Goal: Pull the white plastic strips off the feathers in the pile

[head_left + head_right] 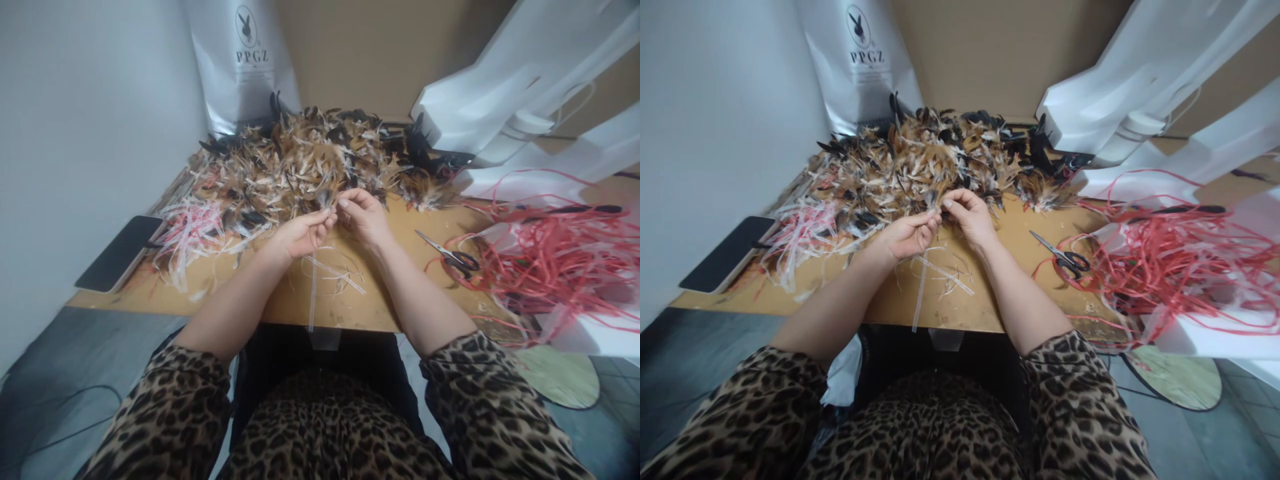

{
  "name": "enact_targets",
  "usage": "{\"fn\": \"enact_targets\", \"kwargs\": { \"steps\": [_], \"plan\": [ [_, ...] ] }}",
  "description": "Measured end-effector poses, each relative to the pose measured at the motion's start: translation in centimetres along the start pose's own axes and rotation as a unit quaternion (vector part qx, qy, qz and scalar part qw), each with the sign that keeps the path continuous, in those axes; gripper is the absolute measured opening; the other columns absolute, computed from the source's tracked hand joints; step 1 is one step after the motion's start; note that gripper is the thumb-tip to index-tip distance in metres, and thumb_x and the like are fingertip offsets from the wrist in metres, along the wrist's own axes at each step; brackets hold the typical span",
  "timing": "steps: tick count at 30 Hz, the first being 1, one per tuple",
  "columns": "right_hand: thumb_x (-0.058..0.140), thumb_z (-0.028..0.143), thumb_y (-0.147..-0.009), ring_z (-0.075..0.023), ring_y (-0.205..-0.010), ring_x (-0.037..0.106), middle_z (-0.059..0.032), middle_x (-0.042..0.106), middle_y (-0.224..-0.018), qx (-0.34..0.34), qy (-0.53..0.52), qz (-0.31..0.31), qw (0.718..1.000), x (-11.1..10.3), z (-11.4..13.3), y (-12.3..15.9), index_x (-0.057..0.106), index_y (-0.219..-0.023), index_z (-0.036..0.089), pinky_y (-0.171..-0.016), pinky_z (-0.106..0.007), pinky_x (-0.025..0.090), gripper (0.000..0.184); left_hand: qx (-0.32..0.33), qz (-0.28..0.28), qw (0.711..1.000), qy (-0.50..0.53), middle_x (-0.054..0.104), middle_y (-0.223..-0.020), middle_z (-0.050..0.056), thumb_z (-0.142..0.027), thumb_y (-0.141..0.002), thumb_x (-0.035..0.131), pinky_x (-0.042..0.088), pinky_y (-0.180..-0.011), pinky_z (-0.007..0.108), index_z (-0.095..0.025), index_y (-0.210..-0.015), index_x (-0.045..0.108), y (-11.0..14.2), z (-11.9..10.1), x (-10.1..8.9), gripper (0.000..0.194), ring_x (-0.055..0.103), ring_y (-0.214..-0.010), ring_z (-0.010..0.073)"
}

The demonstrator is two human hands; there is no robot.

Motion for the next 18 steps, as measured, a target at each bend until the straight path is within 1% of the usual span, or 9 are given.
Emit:
{"fn": "enact_targets", "kwargs": {
  "steps": [2,5,8,11,14,18],
  "plan": [
    [0.082,0.038,-0.063,-0.0080,-0.063,0.056,0.0035,0.064,-0.073,0.003,-0.001,0.000,1.000,0.1,0.0,0.0,0.064,-0.076,0.021,-0.062,-0.023,0.046,0.028,0.022,-0.003,1.000,-0.013,0.063,-0.062,0.002,-0.004,-0.092,0.046,0.044,-0.046,0.006,-0.008,-0.083,0.063,-0.1,-0.2,0.0,0.019,0.061,-0.051,0.0030],
    [0.084,0.037,-0.060,-0.0090,-0.066,0.059,0.0029,0.066,-0.073,0.032,-0.008,-0.012,0.999,0.1,0.1,0.1,0.065,-0.076,0.020,-0.062,-0.022,0.046,0.030,0.095,-0.005,0.994,-0.059,0.064,-0.061,0.002,-0.002,-0.089,0.050,0.044,-0.048,0.008,-0.008,-0.080,0.062,-0.5,-0.6,-0.1,0.016,0.060,-0.050,0.0028],
    [0.085,0.036,-0.057,-0.0085,-0.066,0.060,0.0033,0.066,-0.073,0.080,-0.019,-0.019,0.996,0.4,0.2,0.4,0.067,-0.082,0.021,-0.059,-0.020,0.046,0.035,0.190,-0.005,0.975,-0.114,0.065,-0.062,0.002,-0.006,-0.086,0.059,0.046,-0.051,0.010,-0.009,-0.076,0.062,-0.7,-1.2,-0.4,0.011,0.060,-0.051,0.0031],
    [0.084,0.038,-0.057,-0.0074,-0.064,0.060,0.0036,0.066,-0.073,0.111,-0.031,-0.013,0.993,0.9,0.2,0.8,0.067,-0.084,0.020,-0.058,-0.019,0.045,0.037,0.253,-0.008,0.955,-0.153,0.068,-0.065,0.002,-0.014,-0.081,0.068,0.048,-0.057,0.012,-0.010,-0.076,0.063,-0.7,-1.5,-0.5,0.008,0.062,-0.055,0.0037],
    [0.085,0.040,-0.056,-0.0076,-0.063,0.060,0.0030,0.066,-0.072,0.112,-0.027,-0.020,0.993,1.2,0.0,0.9,0.065,-0.081,0.019,-0.059,-0.020,0.046,0.038,0.273,-0.012,0.945,-0.182,0.069,-0.066,0.002,-0.017,-0.079,0.071,0.049,-0.059,0.013,-0.010,-0.076,0.064,-0.5,-1.6,-0.5,0.011,0.062,-0.055,0.0040],
    [0.088,0.040,-0.049,-0.0080,-0.059,0.058,0.0028,0.065,-0.066,0.094,-0.013,-0.038,0.995,1.1,-0.2,0.7,0.064,-0.073,0.019,-0.060,-0.023,0.047,0.040,0.259,-0.014,0.944,-0.207,0.069,-0.066,0.002,-0.016,-0.083,0.067,0.049,-0.059,0.013,-0.010,-0.075,0.064,-0.3,-1.4,-0.3,0.010,0.062,-0.056,0.0038]
  ]
}}
Point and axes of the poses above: each hand's wrist, its own y-axis away from the middle knuckle, its own x-axis out of the palm, z = x × y, the point moved 4 cm from there along -y, towards the middle knuckle
